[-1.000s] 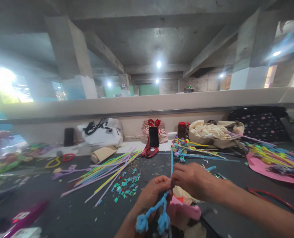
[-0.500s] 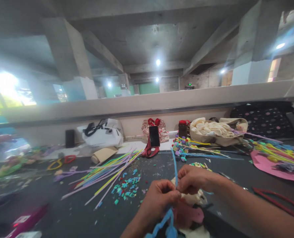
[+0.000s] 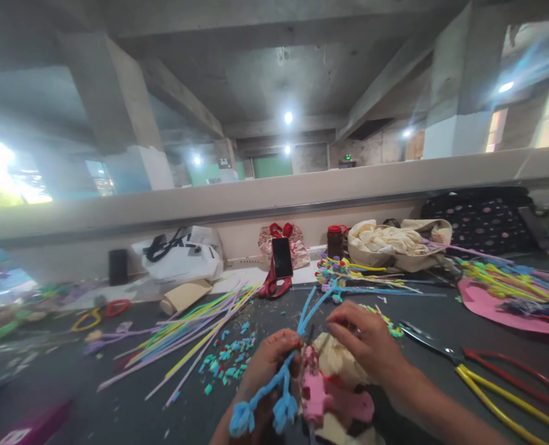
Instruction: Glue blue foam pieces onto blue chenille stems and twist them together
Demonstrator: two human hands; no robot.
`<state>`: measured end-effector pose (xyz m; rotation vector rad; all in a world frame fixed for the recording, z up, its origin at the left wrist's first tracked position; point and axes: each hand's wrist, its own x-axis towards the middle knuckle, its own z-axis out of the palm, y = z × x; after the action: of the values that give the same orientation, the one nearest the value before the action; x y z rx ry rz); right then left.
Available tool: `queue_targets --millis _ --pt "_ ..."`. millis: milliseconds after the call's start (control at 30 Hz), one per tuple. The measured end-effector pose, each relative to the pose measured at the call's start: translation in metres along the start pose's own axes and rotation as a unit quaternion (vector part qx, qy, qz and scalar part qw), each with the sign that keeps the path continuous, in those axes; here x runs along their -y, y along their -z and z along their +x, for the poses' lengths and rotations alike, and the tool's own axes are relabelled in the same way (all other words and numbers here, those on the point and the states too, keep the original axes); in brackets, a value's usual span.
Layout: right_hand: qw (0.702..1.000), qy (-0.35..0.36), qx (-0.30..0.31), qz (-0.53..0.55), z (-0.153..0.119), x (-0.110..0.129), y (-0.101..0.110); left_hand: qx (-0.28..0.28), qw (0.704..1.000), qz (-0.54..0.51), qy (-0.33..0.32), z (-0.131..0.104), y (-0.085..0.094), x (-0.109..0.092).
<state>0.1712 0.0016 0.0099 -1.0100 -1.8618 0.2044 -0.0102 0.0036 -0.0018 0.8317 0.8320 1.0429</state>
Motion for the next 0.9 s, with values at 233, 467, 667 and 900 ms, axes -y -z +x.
queue_targets --millis 233,467,667,900 --pt "0.993 -0.069 0.056 0.079 -0.005 0.009 -0.024 0.069 0.998 -0.010 0.012 0.007 0.000 0.011" --pt "0.983 -0.095 0.062 0.141 -0.003 0.006 -0.031 0.062 0.998 0.017 0.000 0.010 0.004 0.013" --pt "0.977 -0.132 0.060 0.159 -0.004 0.005 -0.036 0.052 0.998 0.040 0.003 0.008 0.001 0.013" --pt "0.992 0.045 0.095 -0.064 -0.007 0.012 -0.029 0.031 0.997 0.070 -0.006 0.008 0.001 0.012"
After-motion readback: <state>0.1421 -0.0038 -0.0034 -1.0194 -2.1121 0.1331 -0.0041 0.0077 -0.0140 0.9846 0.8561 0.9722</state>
